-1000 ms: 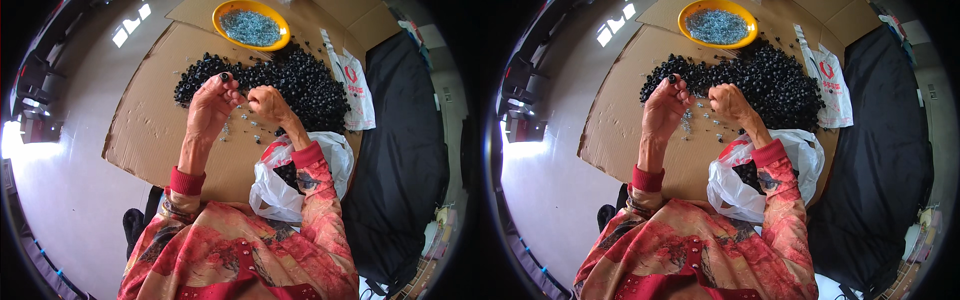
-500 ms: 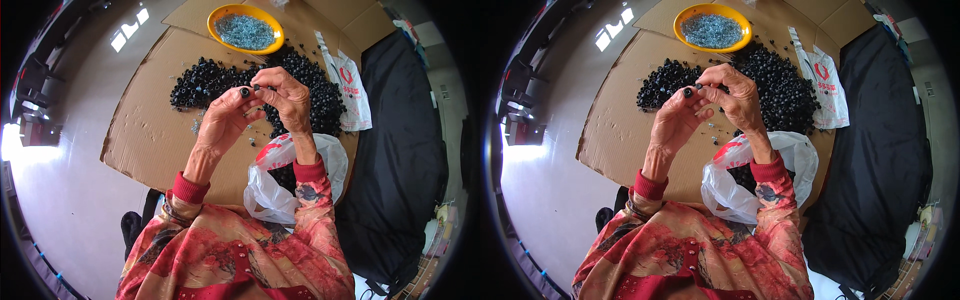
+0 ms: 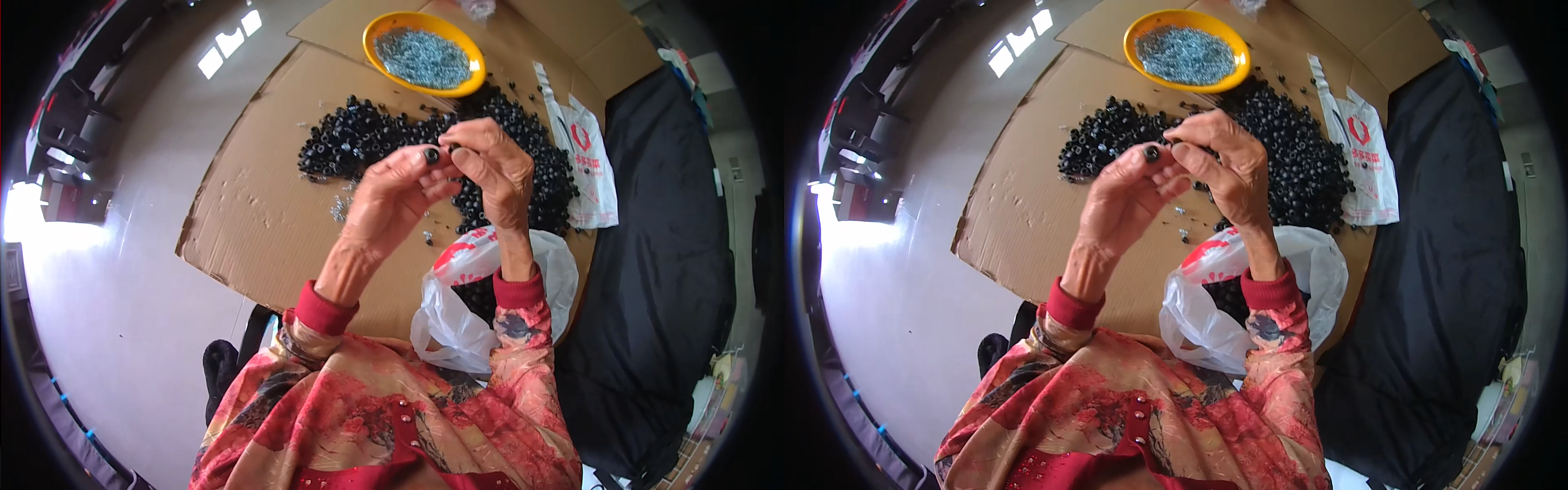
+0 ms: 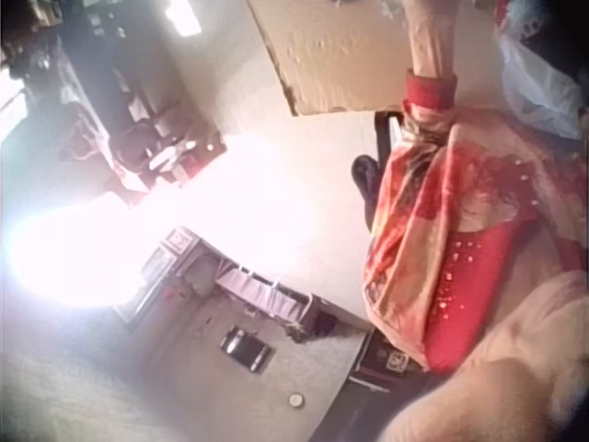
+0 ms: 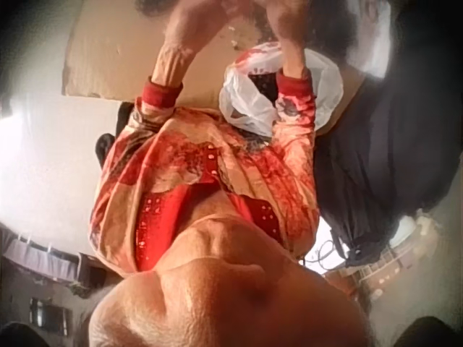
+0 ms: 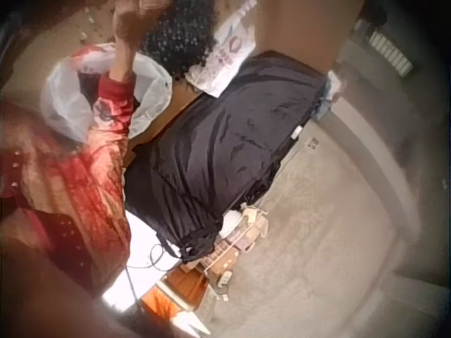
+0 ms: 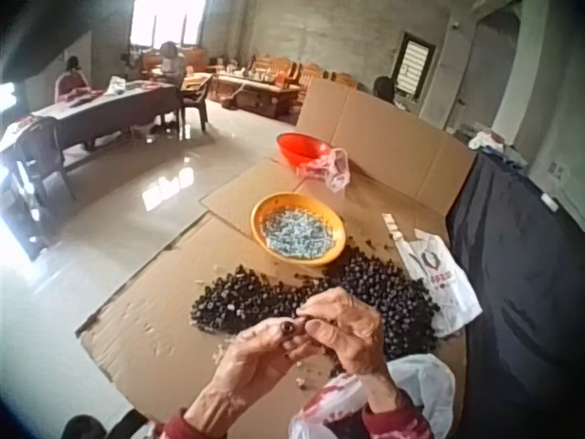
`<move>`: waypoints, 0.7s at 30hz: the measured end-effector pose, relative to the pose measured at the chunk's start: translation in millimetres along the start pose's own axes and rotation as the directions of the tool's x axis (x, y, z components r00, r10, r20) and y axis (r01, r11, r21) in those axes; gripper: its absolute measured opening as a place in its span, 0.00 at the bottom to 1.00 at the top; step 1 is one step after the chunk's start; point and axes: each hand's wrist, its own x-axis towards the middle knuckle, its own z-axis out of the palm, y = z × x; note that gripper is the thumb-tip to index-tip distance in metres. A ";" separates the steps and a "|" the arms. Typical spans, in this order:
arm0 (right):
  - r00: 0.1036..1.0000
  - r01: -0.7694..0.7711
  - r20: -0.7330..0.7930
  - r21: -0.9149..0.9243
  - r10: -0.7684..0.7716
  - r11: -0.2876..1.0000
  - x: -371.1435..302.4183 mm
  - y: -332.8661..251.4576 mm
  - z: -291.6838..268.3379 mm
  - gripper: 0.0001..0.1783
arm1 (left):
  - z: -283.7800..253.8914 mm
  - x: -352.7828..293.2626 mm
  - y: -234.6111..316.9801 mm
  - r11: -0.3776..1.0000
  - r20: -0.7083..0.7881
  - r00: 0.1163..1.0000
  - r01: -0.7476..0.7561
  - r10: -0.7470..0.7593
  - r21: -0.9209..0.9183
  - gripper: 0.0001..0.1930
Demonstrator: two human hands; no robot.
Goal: Manual sorting and inspection of small black plastic components and silver metallic parts.
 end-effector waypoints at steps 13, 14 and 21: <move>0.977 0.201 0.112 -0.233 -0.179 0.951 1.5 9.2 -5.9 0.07 | 0.2 -10.9 1.6 0.986 -0.033 0.998 -0.047 0.053 0.158 0.10; 0.978 0.197 0.109 -0.234 -0.175 0.952 1.0 5.9 -5.1 0.07 | 1.1 -11.3 2.9 0.986 -0.035 0.998 -0.049 0.055 0.159 0.10; 0.997 0.072 0.037 -0.094 -0.069 0.993 2.1 -2.6 -2.7 0.05 | 2.1 -8.1 2.6 0.998 -0.043 0.999 -0.016 0.018 0.054 0.11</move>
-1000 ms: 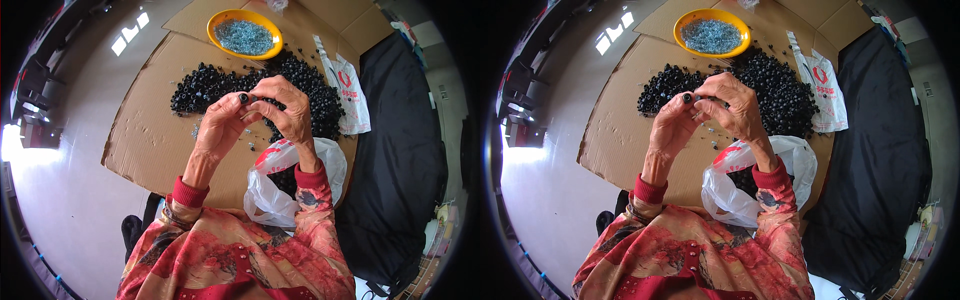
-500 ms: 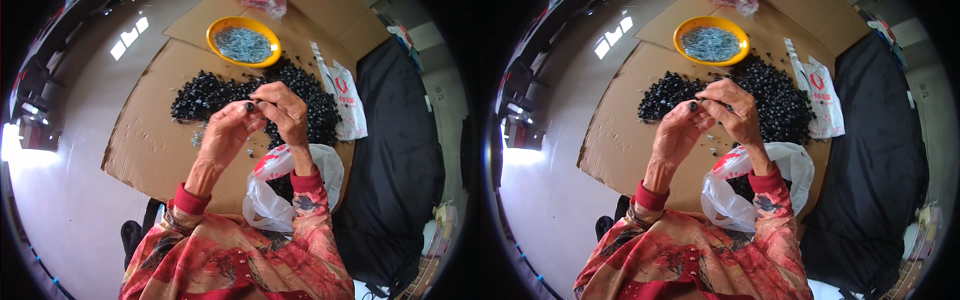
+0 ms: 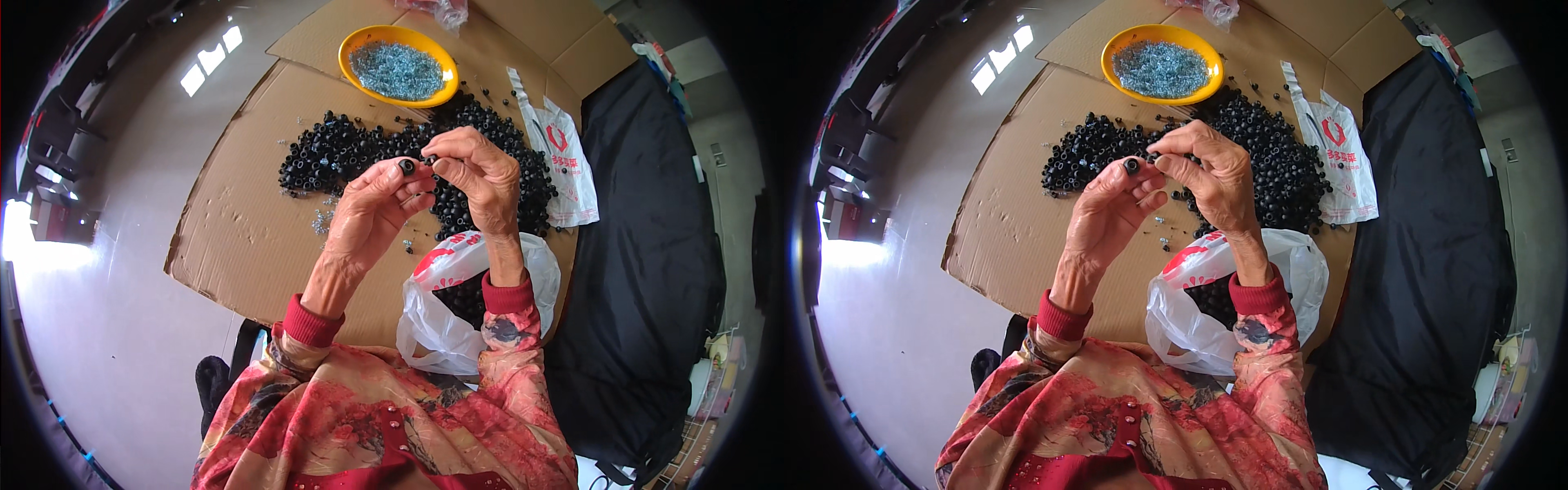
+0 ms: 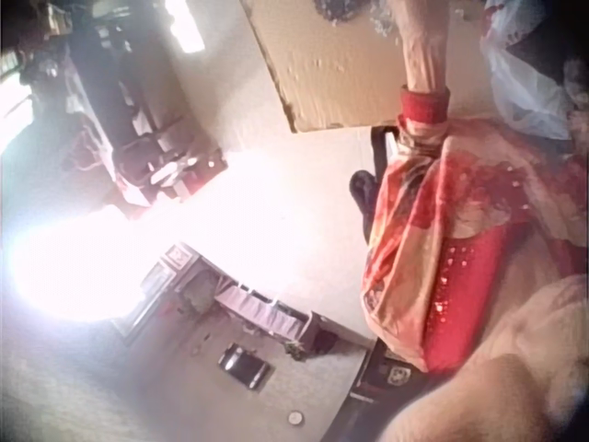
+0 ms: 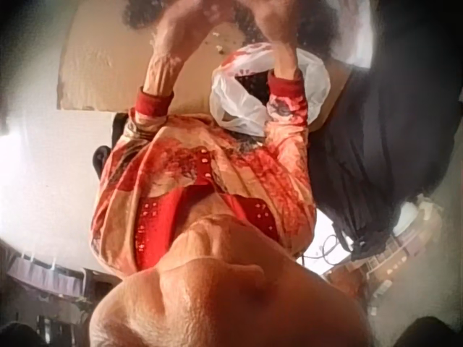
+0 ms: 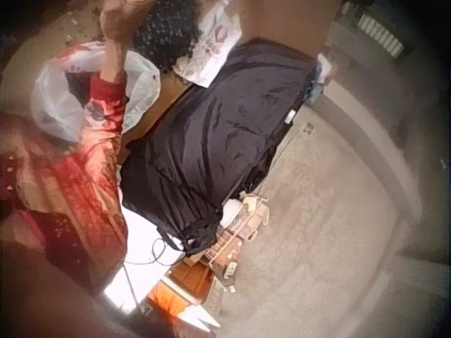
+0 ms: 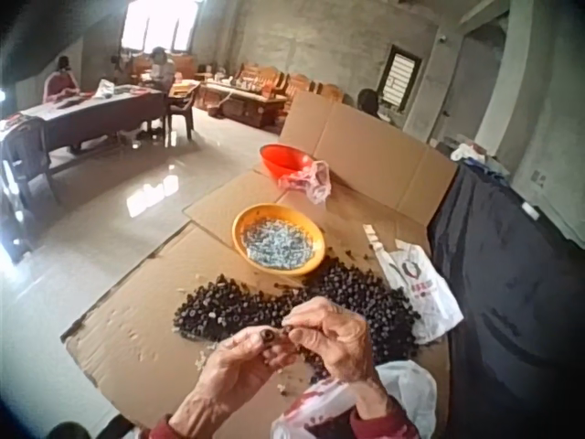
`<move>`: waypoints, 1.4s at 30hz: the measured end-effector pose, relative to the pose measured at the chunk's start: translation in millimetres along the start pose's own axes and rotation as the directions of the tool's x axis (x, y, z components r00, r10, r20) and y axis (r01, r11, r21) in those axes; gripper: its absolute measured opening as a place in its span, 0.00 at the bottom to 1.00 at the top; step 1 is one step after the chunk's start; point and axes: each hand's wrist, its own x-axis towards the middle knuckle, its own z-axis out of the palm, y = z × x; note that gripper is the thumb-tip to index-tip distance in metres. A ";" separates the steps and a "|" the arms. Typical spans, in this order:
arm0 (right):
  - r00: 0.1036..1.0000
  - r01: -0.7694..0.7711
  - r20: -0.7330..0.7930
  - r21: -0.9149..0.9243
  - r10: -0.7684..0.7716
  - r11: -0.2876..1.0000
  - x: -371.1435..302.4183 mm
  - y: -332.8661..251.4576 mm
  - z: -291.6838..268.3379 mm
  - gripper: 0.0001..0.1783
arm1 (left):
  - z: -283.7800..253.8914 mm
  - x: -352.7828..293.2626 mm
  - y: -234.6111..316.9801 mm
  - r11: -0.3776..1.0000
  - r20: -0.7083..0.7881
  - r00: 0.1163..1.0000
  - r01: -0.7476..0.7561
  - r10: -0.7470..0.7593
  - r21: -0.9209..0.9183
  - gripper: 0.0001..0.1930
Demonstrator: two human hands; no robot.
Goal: Manual sorting and inspection of small black plastic components and silver metallic parts.
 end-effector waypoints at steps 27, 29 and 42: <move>0.969 0.247 0.083 -0.409 -0.234 0.878 6.7 -27.3 6.3 0.08 | 3.2 -3.4 -1.6 0.992 -0.047 0.997 -0.061 0.067 0.114 0.12; 0.970 0.244 0.094 -0.417 -0.226 0.875 6.4 -28.3 4.7 0.08 | 6.8 -5.0 0.3 0.994 -0.045 0.998 -0.046 0.051 0.098 0.11; 0.966 0.251 0.159 -0.382 -0.204 0.889 11.0 -25.4 -6.2 0.08 | 10.0 -0.8 -5.9 0.995 0.010 0.999 0.040 -0.039 -0.096 0.10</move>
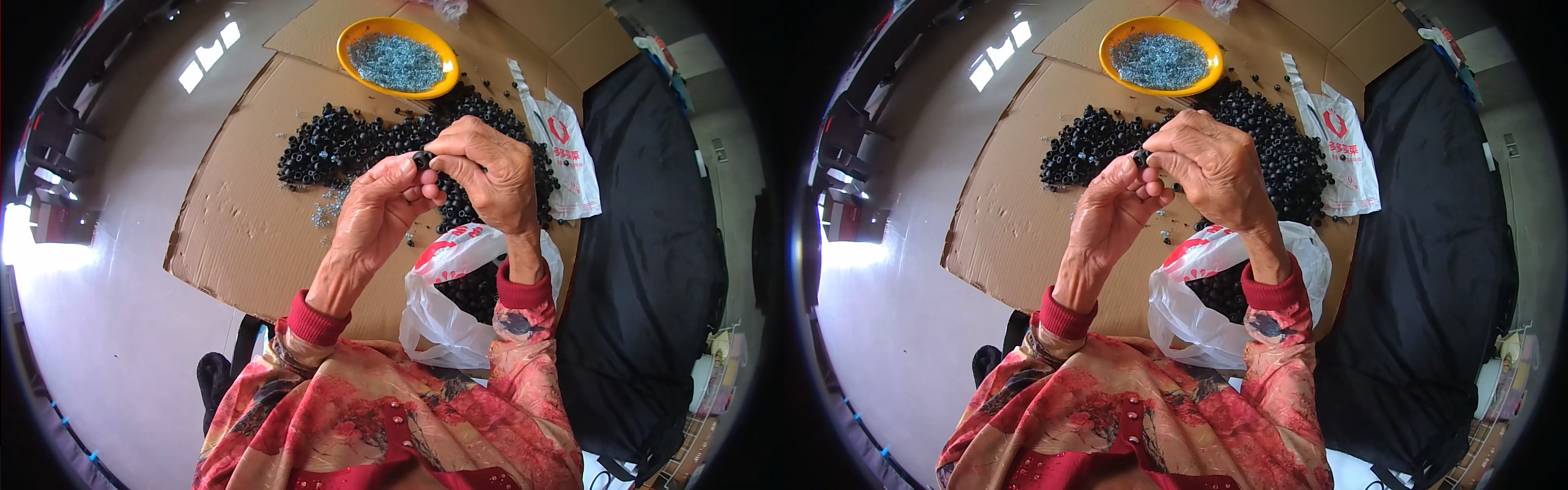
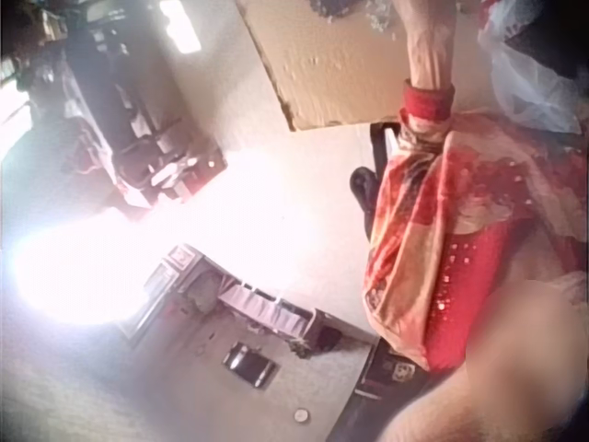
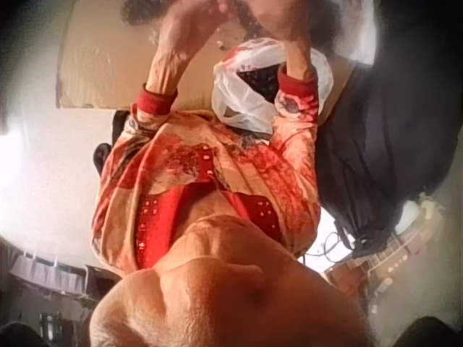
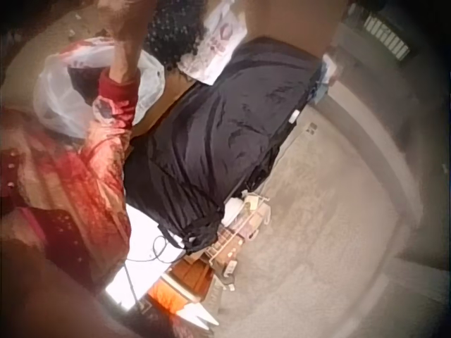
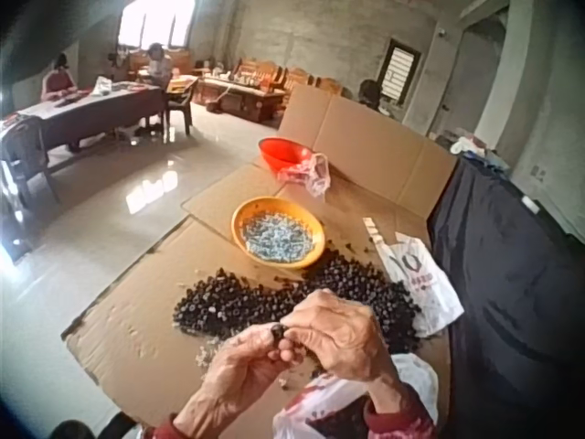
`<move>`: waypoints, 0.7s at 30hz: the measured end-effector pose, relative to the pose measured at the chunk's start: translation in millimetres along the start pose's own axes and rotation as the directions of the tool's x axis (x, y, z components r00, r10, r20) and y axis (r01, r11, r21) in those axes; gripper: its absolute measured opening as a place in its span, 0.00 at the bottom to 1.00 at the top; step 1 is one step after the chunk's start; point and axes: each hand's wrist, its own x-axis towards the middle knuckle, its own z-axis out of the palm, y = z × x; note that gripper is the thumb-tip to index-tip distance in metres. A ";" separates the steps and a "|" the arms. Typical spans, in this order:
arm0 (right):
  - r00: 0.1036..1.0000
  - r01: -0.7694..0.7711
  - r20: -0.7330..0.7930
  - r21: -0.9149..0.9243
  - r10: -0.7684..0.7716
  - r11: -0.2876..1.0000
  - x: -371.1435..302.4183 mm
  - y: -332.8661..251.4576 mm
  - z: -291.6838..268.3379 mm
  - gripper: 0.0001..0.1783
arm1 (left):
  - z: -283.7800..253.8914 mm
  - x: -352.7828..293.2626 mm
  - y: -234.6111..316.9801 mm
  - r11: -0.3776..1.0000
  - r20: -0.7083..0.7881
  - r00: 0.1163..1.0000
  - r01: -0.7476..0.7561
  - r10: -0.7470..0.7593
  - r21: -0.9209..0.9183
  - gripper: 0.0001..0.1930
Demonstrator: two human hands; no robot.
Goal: Manual sorting and inspection of small black plastic components and silver metallic parts.
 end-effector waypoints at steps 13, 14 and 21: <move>0.997 -0.029 -0.074 0.000 0.029 1.000 -1.2 3.2 6.3 0.07 | -0.4 5.5 0.6 0.998 -0.026 0.999 -0.025 0.026 0.065 0.10; 0.997 -0.023 -0.071 -0.007 0.023 1.000 -0.6 2.5 4.8 0.07 | 0.7 5.6 1.0 0.996 -0.035 0.999 -0.031 0.034 0.086 0.10; 0.995 -0.043 -0.088 -0.061 0.038 0.997 1.8 -3.2 7.3 0.05 | 5.3 6.3 -0.9 0.995 -0.039 0.996 -0.081 0.083 0.054 0.09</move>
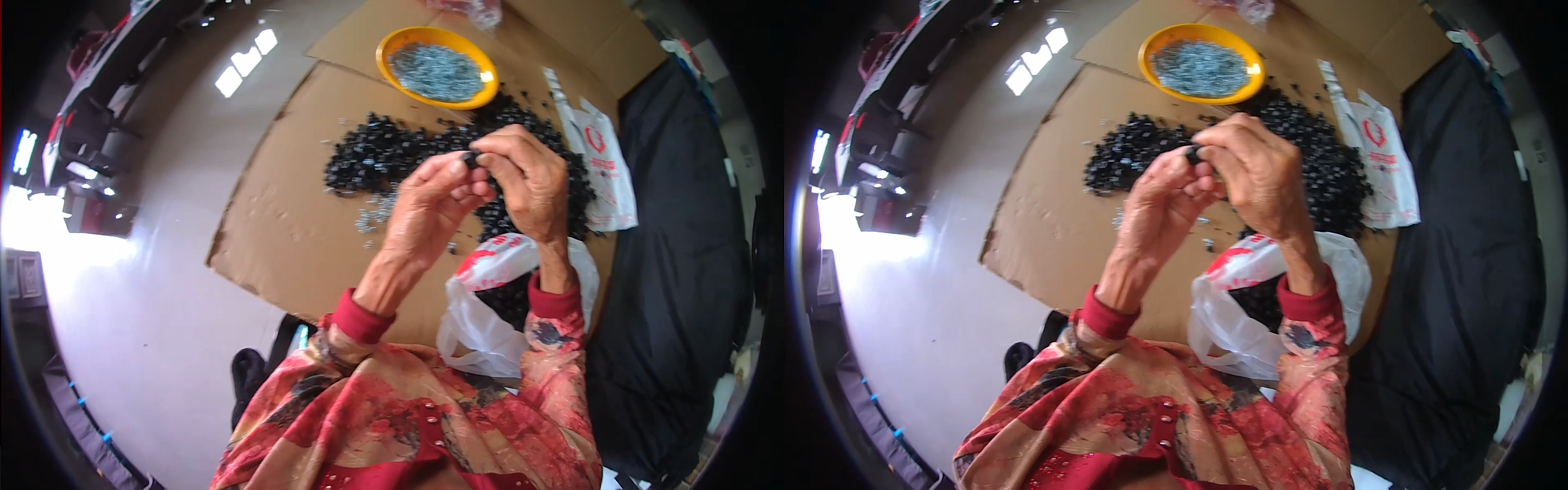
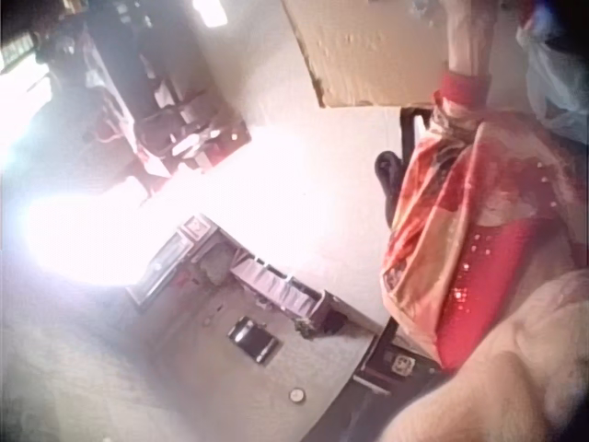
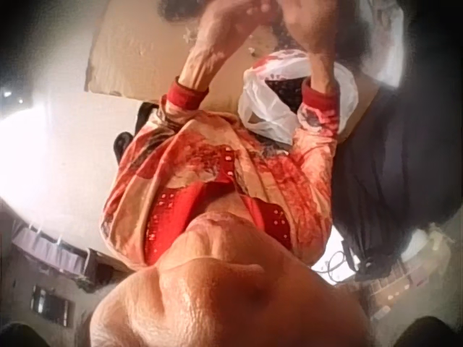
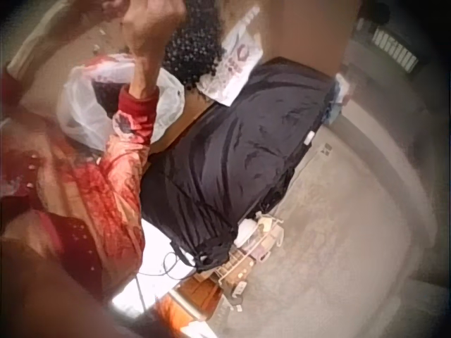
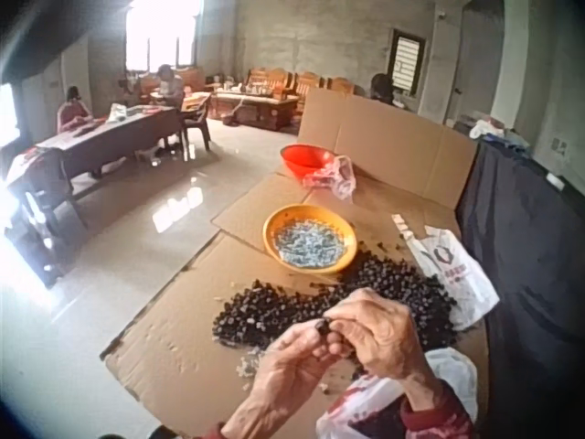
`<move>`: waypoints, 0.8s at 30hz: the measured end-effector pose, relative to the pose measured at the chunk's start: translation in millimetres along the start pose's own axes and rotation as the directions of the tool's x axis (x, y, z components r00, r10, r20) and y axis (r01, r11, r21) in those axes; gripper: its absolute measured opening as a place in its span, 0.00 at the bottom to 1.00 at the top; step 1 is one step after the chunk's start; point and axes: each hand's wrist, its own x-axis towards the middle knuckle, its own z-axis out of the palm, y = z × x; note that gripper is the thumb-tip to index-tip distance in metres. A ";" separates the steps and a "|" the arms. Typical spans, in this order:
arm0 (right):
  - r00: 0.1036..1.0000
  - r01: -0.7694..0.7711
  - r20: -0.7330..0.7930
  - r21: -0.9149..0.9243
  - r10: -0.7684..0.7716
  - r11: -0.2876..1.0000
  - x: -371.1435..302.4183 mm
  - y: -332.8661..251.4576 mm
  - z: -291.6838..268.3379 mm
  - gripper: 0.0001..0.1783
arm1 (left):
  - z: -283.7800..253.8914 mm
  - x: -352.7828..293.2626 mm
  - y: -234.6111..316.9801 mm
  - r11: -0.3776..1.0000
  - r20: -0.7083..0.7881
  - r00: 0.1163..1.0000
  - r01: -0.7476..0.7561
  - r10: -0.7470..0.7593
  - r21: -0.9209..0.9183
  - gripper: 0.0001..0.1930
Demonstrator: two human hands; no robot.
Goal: Manual sorting and inspection of small black plastic components and silver metallic parts.
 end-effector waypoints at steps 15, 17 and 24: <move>0.994 -0.035 -0.098 0.073 0.043 0.997 -2.8 0.9 1.7 0.04 | 3.1 3.5 -5.0 1.000 0.064 0.998 -0.027 0.026 0.014 0.10; 0.997 0.023 -0.079 0.067 -0.018 0.998 -2.2 -0.3 3.2 0.05 | 3.0 -0.3 -1.7 0.999 0.063 0.997 -0.043 0.043 -0.001 0.11; 0.994 0.090 -0.065 -0.046 -0.093 0.995 -8.0 -3.5 -1.1 0.10 | -1.3 -2.0 -0.1 0.999 0.036 0.999 -0.041 0.041 0.015 0.12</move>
